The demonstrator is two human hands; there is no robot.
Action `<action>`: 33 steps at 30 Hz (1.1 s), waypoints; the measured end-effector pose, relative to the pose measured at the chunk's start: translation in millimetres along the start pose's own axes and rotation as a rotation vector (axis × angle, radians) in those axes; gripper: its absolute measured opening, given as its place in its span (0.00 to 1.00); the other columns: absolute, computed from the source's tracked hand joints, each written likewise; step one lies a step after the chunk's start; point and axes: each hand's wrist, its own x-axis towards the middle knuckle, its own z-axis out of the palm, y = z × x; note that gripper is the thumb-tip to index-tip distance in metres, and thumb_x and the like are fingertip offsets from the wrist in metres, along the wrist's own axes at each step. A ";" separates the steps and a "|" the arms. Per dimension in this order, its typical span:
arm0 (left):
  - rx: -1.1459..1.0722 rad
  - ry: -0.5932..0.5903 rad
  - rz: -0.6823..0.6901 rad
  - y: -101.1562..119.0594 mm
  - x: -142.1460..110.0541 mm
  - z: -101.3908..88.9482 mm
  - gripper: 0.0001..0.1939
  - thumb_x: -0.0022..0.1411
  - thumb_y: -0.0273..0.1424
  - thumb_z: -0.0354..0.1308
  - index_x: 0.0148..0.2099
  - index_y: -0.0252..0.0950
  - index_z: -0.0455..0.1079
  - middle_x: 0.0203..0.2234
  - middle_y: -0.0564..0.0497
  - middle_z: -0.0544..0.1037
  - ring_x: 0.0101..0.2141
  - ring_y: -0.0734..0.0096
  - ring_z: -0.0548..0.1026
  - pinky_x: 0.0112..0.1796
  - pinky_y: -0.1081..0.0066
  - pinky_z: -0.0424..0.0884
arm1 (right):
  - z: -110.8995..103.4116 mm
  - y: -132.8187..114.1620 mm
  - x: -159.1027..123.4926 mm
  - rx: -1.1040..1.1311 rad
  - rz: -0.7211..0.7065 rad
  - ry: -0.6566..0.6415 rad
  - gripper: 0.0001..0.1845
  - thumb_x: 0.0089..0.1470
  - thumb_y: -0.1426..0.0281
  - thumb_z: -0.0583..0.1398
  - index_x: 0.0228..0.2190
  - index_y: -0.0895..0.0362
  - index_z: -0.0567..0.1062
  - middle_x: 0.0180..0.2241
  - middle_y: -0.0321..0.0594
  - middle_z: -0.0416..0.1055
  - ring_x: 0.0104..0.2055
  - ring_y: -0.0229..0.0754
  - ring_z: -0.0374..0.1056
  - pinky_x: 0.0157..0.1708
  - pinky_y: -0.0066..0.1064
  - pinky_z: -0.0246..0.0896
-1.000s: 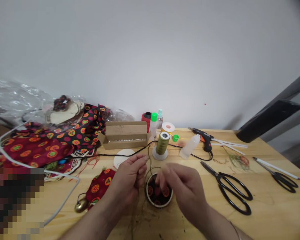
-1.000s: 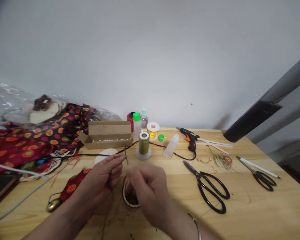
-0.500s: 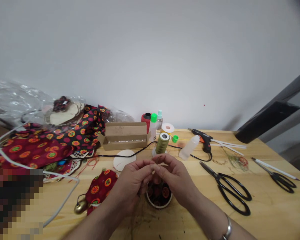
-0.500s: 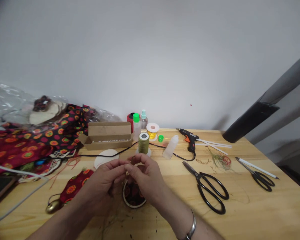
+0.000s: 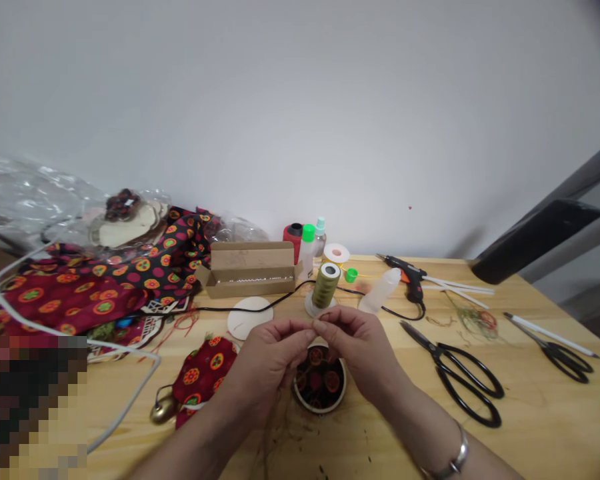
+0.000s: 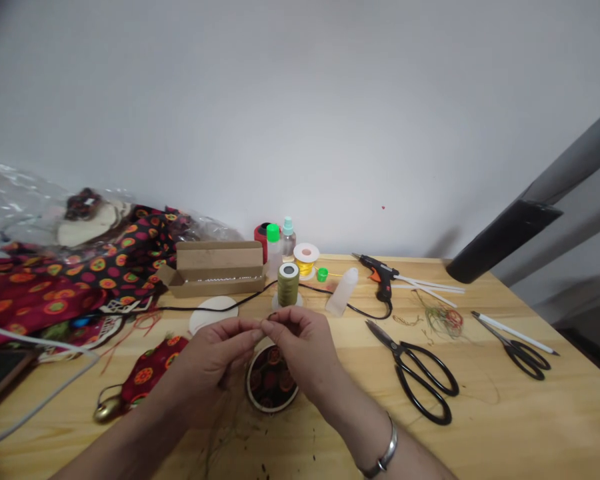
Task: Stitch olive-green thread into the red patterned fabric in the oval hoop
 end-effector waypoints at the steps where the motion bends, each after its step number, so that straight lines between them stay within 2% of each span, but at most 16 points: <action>1: 0.002 -0.002 0.004 0.3 -0.2 0.4 0.11 0.45 0.35 0.63 0.30 0.32 0.73 0.11 0.58 0.66 0.12 0.82 0.60 0.16 0.79 0.55 | -0.5 -0.1 0.0 -0.003 -0.004 0.004 0.10 0.40 0.66 0.64 0.22 0.61 0.73 0.19 0.33 0.64 0.19 0.30 0.55 0.18 0.24 0.52; 8: 0.028 -0.012 0.018 0.7 -0.6 -0.2 0.14 0.43 0.36 0.64 0.33 0.33 0.74 0.12 0.58 0.67 0.16 0.78 0.65 0.19 0.77 0.59 | -3.5 -0.7 0.2 -0.018 -0.017 0.001 0.08 0.40 0.69 0.63 0.20 0.61 0.72 0.15 0.31 0.60 0.18 0.29 0.51 0.18 0.24 0.47; 15: 0.041 -0.016 0.019 -0.3 -1.3 -0.7 0.16 0.44 0.36 0.64 0.36 0.32 0.75 0.13 0.57 0.68 0.15 0.79 0.65 0.19 0.77 0.58 | -5.2 -1.6 1.6 -0.051 -0.032 -0.017 0.08 0.43 0.69 0.61 0.19 0.61 0.70 0.14 0.29 0.57 0.17 0.29 0.49 0.17 0.24 0.43; 29: 0.003 -0.092 0.018 -0.1 -0.8 -2.0 0.17 0.46 0.35 0.63 0.39 0.33 0.75 0.14 0.55 0.70 0.17 0.77 0.67 0.20 0.77 0.61 | -8.4 -7.1 -0.3 -0.201 -0.084 -0.016 0.07 0.45 0.69 0.58 0.20 0.59 0.69 0.14 0.28 0.56 0.17 0.30 0.49 0.18 0.24 0.45; 33: -0.004 -0.142 0.004 0.4 -0.4 -2.6 0.14 0.48 0.32 0.63 0.40 0.34 0.75 0.19 0.52 0.75 0.20 0.78 0.70 0.24 0.76 0.64 | -7.2 -8.4 -1.1 -0.230 -0.090 0.005 0.07 0.45 0.70 0.58 0.19 0.59 0.68 0.14 0.28 0.56 0.17 0.30 0.49 0.18 0.24 0.45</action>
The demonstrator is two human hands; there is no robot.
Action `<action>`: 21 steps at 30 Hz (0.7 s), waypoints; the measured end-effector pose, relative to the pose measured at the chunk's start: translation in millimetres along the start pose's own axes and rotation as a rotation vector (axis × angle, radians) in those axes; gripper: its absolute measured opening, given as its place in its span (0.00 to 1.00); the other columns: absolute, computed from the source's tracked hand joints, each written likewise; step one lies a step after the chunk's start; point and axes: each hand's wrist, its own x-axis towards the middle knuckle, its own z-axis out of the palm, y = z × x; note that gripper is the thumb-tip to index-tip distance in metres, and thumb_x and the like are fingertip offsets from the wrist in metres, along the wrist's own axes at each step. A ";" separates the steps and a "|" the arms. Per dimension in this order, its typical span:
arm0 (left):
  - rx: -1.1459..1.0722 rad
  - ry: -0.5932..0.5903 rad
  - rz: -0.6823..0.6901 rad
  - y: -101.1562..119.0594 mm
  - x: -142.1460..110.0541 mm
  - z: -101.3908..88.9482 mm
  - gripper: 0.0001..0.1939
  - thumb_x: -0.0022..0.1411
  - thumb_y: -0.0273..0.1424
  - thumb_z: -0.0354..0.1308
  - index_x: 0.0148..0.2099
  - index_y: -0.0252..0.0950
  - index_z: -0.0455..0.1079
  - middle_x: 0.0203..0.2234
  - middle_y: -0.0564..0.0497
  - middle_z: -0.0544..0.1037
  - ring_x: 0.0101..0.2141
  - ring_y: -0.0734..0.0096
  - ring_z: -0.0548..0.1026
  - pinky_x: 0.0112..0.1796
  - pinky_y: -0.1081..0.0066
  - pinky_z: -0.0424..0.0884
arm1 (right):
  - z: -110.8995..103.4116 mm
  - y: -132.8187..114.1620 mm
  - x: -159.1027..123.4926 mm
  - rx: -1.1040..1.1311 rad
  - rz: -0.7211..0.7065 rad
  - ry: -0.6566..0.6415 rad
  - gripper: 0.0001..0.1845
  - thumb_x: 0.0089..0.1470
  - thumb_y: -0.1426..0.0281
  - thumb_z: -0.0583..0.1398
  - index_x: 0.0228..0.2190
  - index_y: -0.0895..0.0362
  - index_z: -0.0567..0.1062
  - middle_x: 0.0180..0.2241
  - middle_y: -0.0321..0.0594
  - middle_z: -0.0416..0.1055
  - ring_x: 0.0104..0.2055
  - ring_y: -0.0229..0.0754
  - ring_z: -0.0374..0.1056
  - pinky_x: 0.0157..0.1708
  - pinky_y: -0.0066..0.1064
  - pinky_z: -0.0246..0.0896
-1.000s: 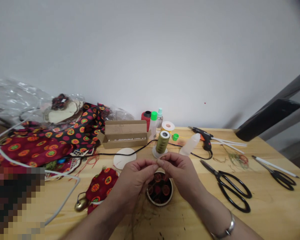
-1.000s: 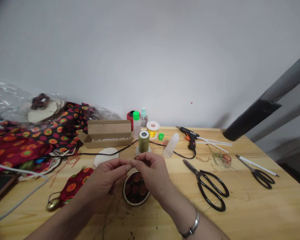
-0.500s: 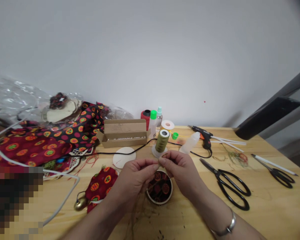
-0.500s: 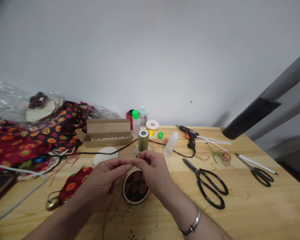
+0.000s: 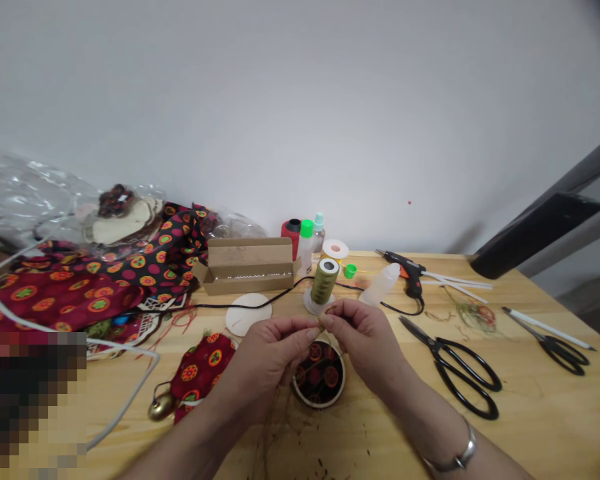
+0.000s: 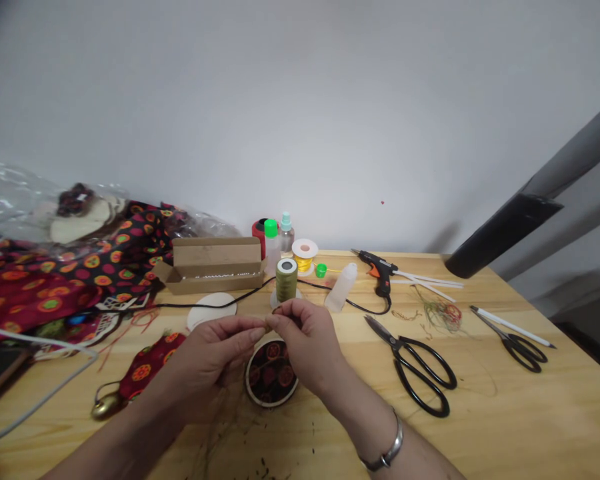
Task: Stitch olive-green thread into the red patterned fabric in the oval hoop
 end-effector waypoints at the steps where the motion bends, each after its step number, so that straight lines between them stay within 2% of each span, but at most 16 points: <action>1: -0.002 -0.009 0.000 0.1 0.0 0.1 0.14 0.49 0.31 0.62 0.40 0.35 0.75 0.21 0.51 0.76 0.21 0.77 0.71 0.26 0.75 0.65 | 0.3 -0.2 0.0 -0.002 0.001 0.001 0.07 0.45 0.70 0.58 0.19 0.59 0.68 0.14 0.28 0.56 0.17 0.30 0.49 0.17 0.24 0.45; 4: 0.018 -0.012 0.011 0.2 -0.2 0.5 0.13 0.50 0.31 0.62 0.40 0.35 0.75 0.24 0.50 0.77 0.25 0.73 0.73 0.29 0.73 0.66 | 0.8 -0.2 0.0 -0.014 -0.002 0.002 0.07 0.45 0.70 0.58 0.20 0.60 0.69 0.15 0.29 0.58 0.18 0.30 0.50 0.18 0.24 0.45; 11: 0.135 0.048 0.037 1.5 -0.1 -0.1 0.13 0.49 0.34 0.62 0.38 0.35 0.76 0.23 0.51 0.77 0.23 0.74 0.71 0.25 0.75 0.64 | 0.4 0.3 -0.9 -0.026 0.004 -0.005 0.07 0.45 0.70 0.58 0.20 0.60 0.69 0.16 0.30 0.58 0.18 0.30 0.50 0.18 0.24 0.46; 16: 0.094 0.068 0.030 1.3 -1.4 1.2 0.15 0.47 0.36 0.62 0.37 0.33 0.75 0.19 0.52 0.75 0.21 0.74 0.70 0.24 0.75 0.63 | 0.7 1.8 0.3 0.006 0.009 -0.014 0.08 0.45 0.69 0.59 0.20 0.60 0.70 0.17 0.31 0.60 0.18 0.30 0.51 0.18 0.24 0.47; 21: 0.076 0.148 0.032 1.4 -1.5 2.3 0.15 0.44 0.38 0.64 0.33 0.32 0.75 0.14 0.54 0.71 0.17 0.76 0.67 0.20 0.76 0.60 | -0.9 0.6 2.4 0.053 0.028 -0.042 0.08 0.45 0.68 0.59 0.24 0.61 0.74 0.18 0.33 0.63 0.18 0.30 0.51 0.18 0.24 0.48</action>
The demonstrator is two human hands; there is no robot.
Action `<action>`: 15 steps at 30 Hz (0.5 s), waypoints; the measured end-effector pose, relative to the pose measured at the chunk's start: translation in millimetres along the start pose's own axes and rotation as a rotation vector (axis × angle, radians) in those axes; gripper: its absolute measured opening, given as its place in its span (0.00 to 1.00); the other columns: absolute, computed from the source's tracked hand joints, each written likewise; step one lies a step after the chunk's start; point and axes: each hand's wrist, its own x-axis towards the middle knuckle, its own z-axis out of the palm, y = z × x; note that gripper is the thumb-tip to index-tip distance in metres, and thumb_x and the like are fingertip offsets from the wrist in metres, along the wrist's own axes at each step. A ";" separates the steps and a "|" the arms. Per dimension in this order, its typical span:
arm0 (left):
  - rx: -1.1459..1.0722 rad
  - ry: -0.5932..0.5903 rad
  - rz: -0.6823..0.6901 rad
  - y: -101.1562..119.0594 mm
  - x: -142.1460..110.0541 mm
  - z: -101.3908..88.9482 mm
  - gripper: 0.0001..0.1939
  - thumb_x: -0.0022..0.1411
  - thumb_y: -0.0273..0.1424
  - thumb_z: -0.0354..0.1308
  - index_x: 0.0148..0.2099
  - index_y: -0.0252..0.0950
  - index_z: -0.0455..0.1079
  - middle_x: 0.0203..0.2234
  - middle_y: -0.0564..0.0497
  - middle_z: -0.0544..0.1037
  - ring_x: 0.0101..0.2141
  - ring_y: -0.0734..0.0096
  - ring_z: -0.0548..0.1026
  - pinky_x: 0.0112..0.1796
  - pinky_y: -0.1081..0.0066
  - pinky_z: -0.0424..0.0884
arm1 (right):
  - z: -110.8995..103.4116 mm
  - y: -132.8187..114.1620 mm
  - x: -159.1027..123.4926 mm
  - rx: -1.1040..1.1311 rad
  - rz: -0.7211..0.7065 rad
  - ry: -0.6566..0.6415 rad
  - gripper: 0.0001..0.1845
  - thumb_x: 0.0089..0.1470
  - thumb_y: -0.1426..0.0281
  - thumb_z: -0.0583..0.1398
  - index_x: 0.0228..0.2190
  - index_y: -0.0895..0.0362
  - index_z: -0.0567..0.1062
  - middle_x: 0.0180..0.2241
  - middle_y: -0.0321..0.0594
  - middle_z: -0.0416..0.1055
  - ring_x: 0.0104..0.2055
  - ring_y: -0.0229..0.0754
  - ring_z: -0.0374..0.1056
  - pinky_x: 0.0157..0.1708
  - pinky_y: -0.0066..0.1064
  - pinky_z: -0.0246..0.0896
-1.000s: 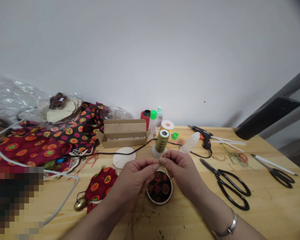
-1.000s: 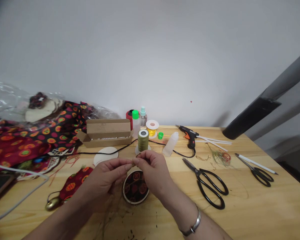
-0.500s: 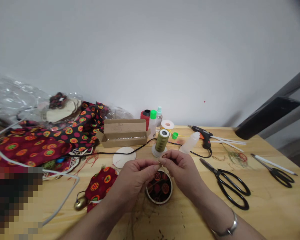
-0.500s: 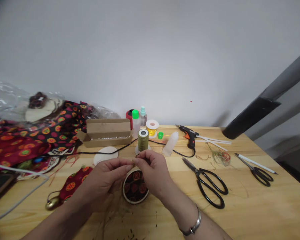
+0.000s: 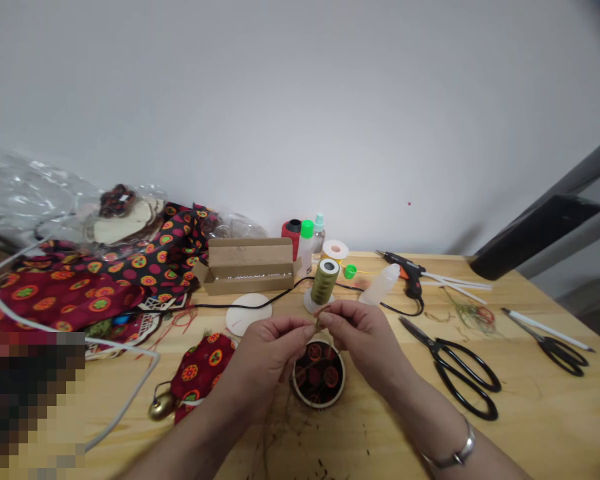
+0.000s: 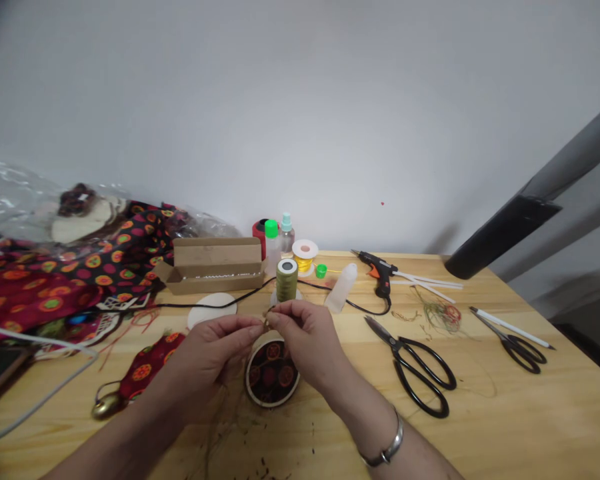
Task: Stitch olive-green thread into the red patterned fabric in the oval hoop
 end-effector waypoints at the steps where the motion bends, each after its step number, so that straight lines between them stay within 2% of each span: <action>1: 0.001 0.012 0.000 0.4 0.2 0.0 0.15 0.43 0.38 0.64 0.32 0.32 0.75 0.14 0.55 0.70 0.17 0.77 0.66 0.19 0.76 0.59 | -0.1 -0.1 0.2 0.011 0.010 0.001 0.08 0.45 0.68 0.59 0.24 0.60 0.75 0.18 0.33 0.64 0.18 0.30 0.52 0.18 0.24 0.49; 5: -0.020 0.016 -0.013 1.6 1.0 0.0 0.13 0.44 0.36 0.64 0.31 0.32 0.74 0.14 0.55 0.70 0.15 0.79 0.65 0.18 0.77 0.58 | 0.8 2.1 0.8 0.047 0.042 0.003 0.07 0.41 0.69 0.62 0.24 0.60 0.75 0.20 0.34 0.67 0.20 0.31 0.55 0.19 0.25 0.52; 8: -0.040 -0.002 -0.025 1.4 1.5 0.2 0.11 0.46 0.34 0.64 0.31 0.32 0.74 0.14 0.56 0.71 0.15 0.80 0.65 0.19 0.78 0.59 | 1.8 3.7 1.2 0.045 0.034 0.008 0.06 0.39 0.69 0.63 0.22 0.60 0.74 0.19 0.34 0.66 0.20 0.31 0.55 0.19 0.24 0.50; 12: -0.057 -0.032 -0.046 0.2 1.5 0.5 0.09 0.47 0.33 0.63 0.31 0.33 0.74 0.16 0.55 0.73 0.19 0.76 0.70 0.24 0.76 0.64 | 1.6 3.4 1.0 0.021 0.023 0.013 0.06 0.40 0.70 0.63 0.20 0.60 0.73 0.16 0.32 0.64 0.18 0.30 0.53 0.18 0.24 0.48; 15: -0.052 -0.025 -0.053 -0.2 0.7 0.3 0.10 0.46 0.34 0.63 0.31 0.33 0.74 0.15 0.55 0.72 0.19 0.75 0.69 0.23 0.75 0.64 | 0.9 3.8 1.2 0.007 -0.002 0.010 0.06 0.40 0.71 0.62 0.19 0.60 0.71 0.17 0.32 0.63 0.19 0.31 0.53 0.19 0.24 0.48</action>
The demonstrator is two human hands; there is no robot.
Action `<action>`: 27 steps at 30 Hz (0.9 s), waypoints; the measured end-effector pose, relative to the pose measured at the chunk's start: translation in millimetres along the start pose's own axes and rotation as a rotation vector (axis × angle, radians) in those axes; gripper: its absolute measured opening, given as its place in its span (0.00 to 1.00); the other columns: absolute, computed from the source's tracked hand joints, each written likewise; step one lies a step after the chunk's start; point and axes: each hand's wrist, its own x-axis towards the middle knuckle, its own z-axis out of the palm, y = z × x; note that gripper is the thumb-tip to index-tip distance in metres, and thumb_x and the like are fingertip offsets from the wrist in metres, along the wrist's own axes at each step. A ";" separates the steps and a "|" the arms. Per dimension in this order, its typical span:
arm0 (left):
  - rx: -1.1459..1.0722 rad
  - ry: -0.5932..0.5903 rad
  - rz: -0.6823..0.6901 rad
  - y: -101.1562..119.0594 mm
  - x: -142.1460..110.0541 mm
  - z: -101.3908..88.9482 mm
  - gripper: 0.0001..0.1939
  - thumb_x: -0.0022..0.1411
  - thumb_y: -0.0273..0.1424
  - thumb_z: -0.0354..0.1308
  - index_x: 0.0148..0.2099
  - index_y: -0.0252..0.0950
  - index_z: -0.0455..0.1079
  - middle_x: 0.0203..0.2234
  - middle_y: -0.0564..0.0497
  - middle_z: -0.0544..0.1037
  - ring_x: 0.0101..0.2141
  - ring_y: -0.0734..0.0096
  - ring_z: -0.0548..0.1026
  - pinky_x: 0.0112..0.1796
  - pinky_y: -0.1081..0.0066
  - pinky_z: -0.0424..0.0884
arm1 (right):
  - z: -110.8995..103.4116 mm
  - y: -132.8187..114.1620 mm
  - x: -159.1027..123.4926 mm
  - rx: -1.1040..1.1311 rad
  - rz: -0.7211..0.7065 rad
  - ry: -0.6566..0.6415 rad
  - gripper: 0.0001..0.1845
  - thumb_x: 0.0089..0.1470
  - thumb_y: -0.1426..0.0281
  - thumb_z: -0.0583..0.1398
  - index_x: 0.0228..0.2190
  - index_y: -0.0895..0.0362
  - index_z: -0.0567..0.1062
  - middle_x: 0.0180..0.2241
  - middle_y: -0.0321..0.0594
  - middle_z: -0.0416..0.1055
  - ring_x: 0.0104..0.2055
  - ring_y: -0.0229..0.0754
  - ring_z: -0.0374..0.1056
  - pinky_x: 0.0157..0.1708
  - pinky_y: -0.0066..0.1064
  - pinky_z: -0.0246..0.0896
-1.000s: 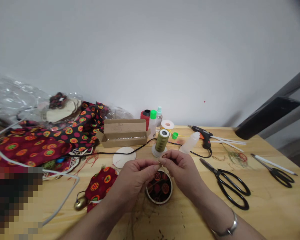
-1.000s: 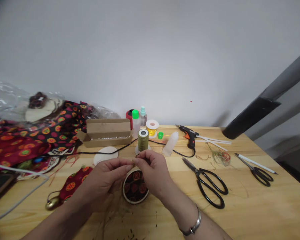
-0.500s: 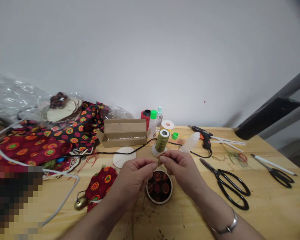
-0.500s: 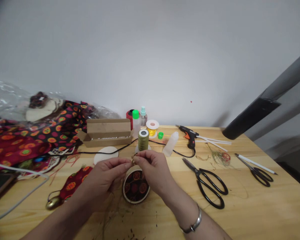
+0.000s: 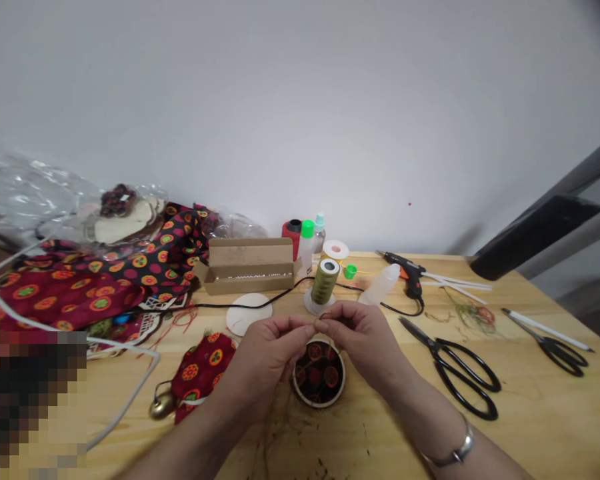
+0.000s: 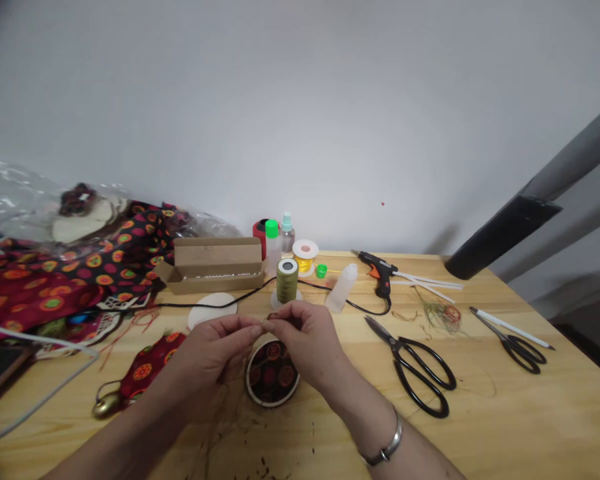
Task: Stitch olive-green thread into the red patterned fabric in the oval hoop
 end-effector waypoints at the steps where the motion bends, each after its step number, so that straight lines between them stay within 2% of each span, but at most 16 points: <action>1: 0.011 0.007 0.005 0.0 -0.3 -0.1 0.10 0.46 0.34 0.63 0.31 0.33 0.74 0.14 0.56 0.70 0.18 0.76 0.68 0.22 0.75 0.63 | -0.2 0.5 0.1 -0.003 -0.006 0.000 0.06 0.40 0.71 0.62 0.19 0.60 0.71 0.17 0.32 0.63 0.20 0.31 0.53 0.20 0.25 0.48; 8: 0.136 0.008 0.063 1.1 -0.4 -0.7 0.11 0.48 0.36 0.61 0.30 0.31 0.73 0.10 0.60 0.61 0.13 0.84 0.55 0.16 0.79 0.48 | 0.2 3.4 0.2 -0.063 -0.035 -0.015 0.05 0.43 0.70 0.60 0.20 0.59 0.70 0.18 0.31 0.61 0.21 0.32 0.53 0.21 0.25 0.49; 11: 0.168 -0.001 0.071 2.3 -0.7 -0.3 0.11 0.50 0.36 0.60 0.29 0.31 0.73 0.11 0.59 0.63 0.13 0.85 0.54 0.15 0.80 0.45 | -0.4 2.9 -0.6 -0.104 -0.051 -0.009 0.06 0.44 0.69 0.59 0.20 0.58 0.70 0.18 0.31 0.61 0.20 0.33 0.54 0.21 0.25 0.50; 15: 0.211 0.032 0.103 6.6 -2.7 1.9 0.09 0.50 0.35 0.60 0.29 0.33 0.74 0.15 0.56 0.70 0.13 0.84 0.56 0.16 0.79 0.49 | -2.8 2.6 -0.8 -0.144 -0.074 0.004 0.07 0.46 0.68 0.58 0.21 0.58 0.70 0.18 0.32 0.62 0.21 0.33 0.55 0.21 0.25 0.51; 19: 0.305 0.100 0.140 10.3 -3.4 2.5 0.09 0.50 0.34 0.60 0.33 0.36 0.76 0.18 0.56 0.74 0.14 0.84 0.57 0.17 0.79 0.53 | -6.4 1.7 1.5 -0.215 -0.127 0.043 0.06 0.47 0.69 0.58 0.22 0.58 0.71 0.20 0.33 0.65 0.24 0.35 0.58 0.25 0.26 0.53; 24: 0.477 0.171 0.256 12.1 -3.2 0.4 0.10 0.49 0.34 0.60 0.33 0.36 0.77 0.22 0.53 0.77 0.24 0.72 0.69 0.25 0.76 0.62 | -10.1 -0.4 4.7 -0.277 -0.168 0.102 0.06 0.47 0.71 0.57 0.22 0.58 0.70 0.21 0.34 0.66 0.25 0.36 0.59 0.26 0.26 0.53; 27: 0.538 0.190 0.307 12.4 -4.6 0.2 0.09 0.50 0.35 0.59 0.31 0.37 0.77 0.22 0.53 0.77 0.27 0.69 0.70 0.27 0.75 0.63 | -10.7 -0.5 4.5 -0.306 -0.195 0.119 0.07 0.48 0.71 0.57 0.21 0.57 0.70 0.21 0.34 0.67 0.25 0.36 0.60 0.26 0.26 0.53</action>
